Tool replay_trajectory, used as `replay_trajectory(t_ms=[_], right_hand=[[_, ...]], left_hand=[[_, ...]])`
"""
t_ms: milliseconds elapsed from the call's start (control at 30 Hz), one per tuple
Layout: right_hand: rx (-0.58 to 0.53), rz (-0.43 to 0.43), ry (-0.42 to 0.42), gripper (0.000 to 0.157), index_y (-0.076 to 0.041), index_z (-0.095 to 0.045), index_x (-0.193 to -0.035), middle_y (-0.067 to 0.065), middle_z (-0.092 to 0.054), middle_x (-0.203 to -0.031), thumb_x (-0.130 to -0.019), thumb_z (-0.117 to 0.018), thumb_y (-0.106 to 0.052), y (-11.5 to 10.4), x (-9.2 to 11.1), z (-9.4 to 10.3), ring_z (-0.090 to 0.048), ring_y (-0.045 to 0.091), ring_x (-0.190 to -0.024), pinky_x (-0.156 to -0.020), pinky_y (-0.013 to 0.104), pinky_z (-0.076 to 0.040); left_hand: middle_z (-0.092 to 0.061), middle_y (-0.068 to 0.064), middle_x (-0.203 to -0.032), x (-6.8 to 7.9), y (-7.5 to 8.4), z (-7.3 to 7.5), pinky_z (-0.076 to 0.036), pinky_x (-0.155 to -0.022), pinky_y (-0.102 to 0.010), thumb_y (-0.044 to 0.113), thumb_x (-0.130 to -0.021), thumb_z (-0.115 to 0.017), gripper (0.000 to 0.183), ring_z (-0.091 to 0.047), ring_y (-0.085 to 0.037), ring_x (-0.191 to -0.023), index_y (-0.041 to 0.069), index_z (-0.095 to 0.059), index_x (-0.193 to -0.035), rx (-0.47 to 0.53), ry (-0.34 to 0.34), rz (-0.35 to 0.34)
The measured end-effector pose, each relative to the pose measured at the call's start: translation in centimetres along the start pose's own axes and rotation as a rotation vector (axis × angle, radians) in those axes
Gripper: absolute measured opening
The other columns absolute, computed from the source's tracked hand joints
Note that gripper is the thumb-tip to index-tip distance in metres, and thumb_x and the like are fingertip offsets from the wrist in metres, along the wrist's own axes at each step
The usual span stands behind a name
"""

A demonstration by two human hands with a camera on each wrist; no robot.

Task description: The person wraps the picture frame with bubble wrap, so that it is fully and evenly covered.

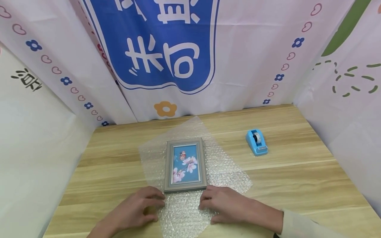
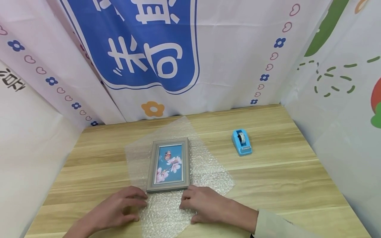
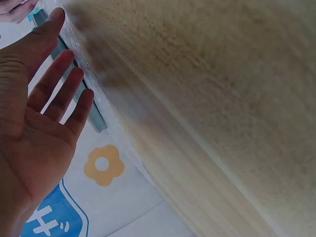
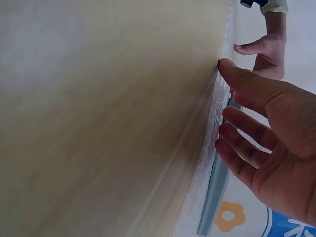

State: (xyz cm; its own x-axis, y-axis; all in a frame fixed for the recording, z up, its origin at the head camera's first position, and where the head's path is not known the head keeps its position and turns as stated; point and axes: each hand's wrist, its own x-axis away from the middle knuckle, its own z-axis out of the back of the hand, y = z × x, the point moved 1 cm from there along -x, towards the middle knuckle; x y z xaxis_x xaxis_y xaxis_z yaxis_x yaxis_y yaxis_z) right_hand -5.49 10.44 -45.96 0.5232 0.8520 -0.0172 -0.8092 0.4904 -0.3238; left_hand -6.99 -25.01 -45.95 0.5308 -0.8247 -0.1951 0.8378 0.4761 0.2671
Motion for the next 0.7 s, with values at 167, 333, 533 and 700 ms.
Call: replay_trajectory(t_ms=[167,333,533,700], right_hand=[[0.026,0.030,0.003,0.047,-0.029,-0.077,-0.127,-0.015,-0.072,-0.123,-0.085,-0.091,-0.044,-0.1,-0.1,0.0,-0.060,0.001,-0.113,-0.089,0.014,-0.054],[0.014,0.057,0.021,0.040,-0.030,-0.079,-0.123,-0.015,-0.072,-0.121,-0.087,-0.089,-0.044,0.0,-0.1,-0.3,-0.060,0.000,-0.111,-0.086,0.012,-0.052],[0.000,0.071,0.028,0.035,-0.029,-0.080,-0.120,-0.014,-0.073,-0.123,-0.088,-0.089,-0.040,0.3,0.2,-0.2,-0.061,0.002,-0.114,-0.089,0.013,-0.054],[-0.027,0.035,-0.014,0.037,-0.031,-0.080,-0.119,-0.016,-0.071,-0.125,-0.085,-0.093,-0.037,0.6,0.4,0.4,-0.060,0.001,-0.115,-0.089,0.015,-0.054]], left_hand=[[-0.074,0.005,-0.127,0.0,0.0,-0.1,-0.063,-0.098,-0.043,0.028,-0.072,-0.097,0.045,-0.070,-0.019,-0.117,0.023,-0.082,-0.115,0.012,0.004,-0.013],[-0.075,0.003,-0.127,0.0,-0.1,-0.3,-0.063,-0.097,-0.043,0.026,-0.072,-0.097,0.045,-0.070,-0.020,-0.117,0.021,-0.083,-0.114,0.026,0.029,-0.030],[-0.074,0.000,-0.130,0.0,-0.6,-0.1,-0.064,-0.097,-0.042,0.021,-0.075,-0.095,0.044,-0.070,-0.022,-0.118,0.020,-0.082,-0.118,0.042,0.021,-0.016],[-0.074,-0.001,-0.128,-0.1,-1.3,0.0,-0.064,-0.096,-0.040,0.017,-0.073,-0.095,0.047,-0.071,-0.022,-0.117,0.020,-0.082,-0.118,0.033,0.017,-0.032]])
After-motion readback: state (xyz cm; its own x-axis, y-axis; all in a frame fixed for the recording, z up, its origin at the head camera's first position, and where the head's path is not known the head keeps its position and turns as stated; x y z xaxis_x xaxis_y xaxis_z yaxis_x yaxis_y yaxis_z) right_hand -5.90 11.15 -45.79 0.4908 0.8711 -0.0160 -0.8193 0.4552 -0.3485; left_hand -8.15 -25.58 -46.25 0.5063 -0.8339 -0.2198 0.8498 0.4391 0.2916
